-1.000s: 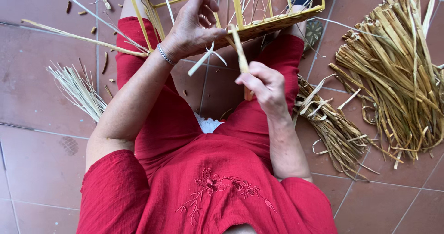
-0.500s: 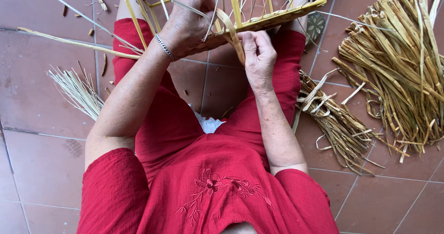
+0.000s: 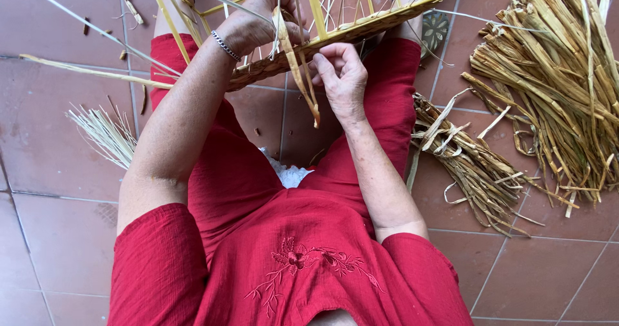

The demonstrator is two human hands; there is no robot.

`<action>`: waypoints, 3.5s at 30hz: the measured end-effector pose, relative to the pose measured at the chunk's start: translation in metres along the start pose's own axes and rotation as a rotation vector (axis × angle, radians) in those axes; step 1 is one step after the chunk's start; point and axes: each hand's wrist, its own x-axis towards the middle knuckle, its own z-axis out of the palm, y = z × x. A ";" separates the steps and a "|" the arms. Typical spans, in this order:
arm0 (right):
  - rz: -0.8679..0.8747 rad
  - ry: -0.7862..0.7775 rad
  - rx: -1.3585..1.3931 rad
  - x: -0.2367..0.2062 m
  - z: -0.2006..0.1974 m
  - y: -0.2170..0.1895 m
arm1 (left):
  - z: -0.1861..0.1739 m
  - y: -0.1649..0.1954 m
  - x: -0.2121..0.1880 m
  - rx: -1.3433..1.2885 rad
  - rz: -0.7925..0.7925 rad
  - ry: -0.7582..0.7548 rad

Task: The person sits on the floor and weaves dried palm or seagrass strips around a rectangular bamboo frame basket, threading and tightening strips one at a time to build up the woven side wall. Bundles of raw strips lie on the floor beside them as they work.

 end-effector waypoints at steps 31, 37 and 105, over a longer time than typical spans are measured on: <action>-0.317 0.122 -0.515 0.005 0.003 -0.007 | 0.008 0.008 -0.010 -0.003 -0.016 -0.015; -0.393 0.210 -1.001 -0.025 -0.105 -0.021 | 0.009 0.015 -0.014 -0.069 0.083 -0.100; 0.040 -0.232 -0.759 0.238 -0.002 -0.047 | 0.080 0.036 -0.114 0.483 0.479 0.724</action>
